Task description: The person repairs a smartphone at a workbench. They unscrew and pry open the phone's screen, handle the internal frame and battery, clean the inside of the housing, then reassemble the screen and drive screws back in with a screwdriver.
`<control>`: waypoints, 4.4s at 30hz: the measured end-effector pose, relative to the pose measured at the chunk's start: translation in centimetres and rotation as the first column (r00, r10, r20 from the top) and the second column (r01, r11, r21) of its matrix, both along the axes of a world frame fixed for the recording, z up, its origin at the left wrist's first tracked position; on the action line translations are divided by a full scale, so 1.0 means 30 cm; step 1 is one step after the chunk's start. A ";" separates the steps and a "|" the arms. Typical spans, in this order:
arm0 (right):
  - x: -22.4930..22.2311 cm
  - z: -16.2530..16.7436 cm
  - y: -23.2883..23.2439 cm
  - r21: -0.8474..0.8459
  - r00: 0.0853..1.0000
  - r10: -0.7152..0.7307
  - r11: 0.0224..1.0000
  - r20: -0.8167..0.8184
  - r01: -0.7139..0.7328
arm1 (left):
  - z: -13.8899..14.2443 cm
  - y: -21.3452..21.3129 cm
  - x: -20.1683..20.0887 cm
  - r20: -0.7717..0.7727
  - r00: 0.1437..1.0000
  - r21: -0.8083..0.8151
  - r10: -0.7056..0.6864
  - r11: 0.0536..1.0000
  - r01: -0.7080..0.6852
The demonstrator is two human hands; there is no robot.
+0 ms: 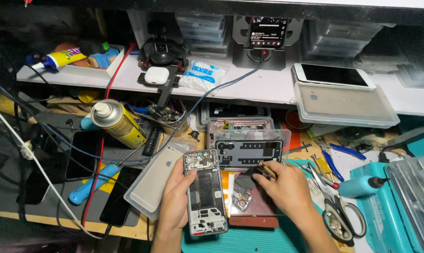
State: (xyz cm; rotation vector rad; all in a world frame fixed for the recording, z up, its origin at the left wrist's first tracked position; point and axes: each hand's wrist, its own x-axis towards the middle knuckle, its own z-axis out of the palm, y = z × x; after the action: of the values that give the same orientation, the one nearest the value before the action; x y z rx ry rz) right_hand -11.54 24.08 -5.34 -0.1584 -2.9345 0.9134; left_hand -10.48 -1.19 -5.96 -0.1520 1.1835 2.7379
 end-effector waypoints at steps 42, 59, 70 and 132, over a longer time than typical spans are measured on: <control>0.072 0.084 0.213 -0.104 0.973 -0.208 0.970 0.102 0.218 | -0.025 -0.022 0.029 0.014 0.998 -0.055 0.066 0.996 -0.065; 0.048 -0.016 0.197 -0.620 0.999 0.002 0.784 -0.046 -0.030 | -0.026 -0.018 0.035 -0.011 0.999 -0.038 0.045 0.998 -0.045; 0.036 -0.054 0.127 -0.508 1.000 -0.015 0.861 0.011 0.019 | 0.017 -0.020 0.034 -0.003 1.000 -0.019 0.023 1.000 -0.023; 0.099 -0.026 0.196 -0.883 0.997 -0.081 0.466 0.011 0.048 | 0.045 0.250 -0.003 -0.164 0.962 -0.174 -0.219 0.966 0.191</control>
State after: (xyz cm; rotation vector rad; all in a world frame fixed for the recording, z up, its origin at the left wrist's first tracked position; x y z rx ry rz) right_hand -8.58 29.97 -6.12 -0.2831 -2.0394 2.2994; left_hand -10.57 6.29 -4.61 0.1976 1.3774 2.5196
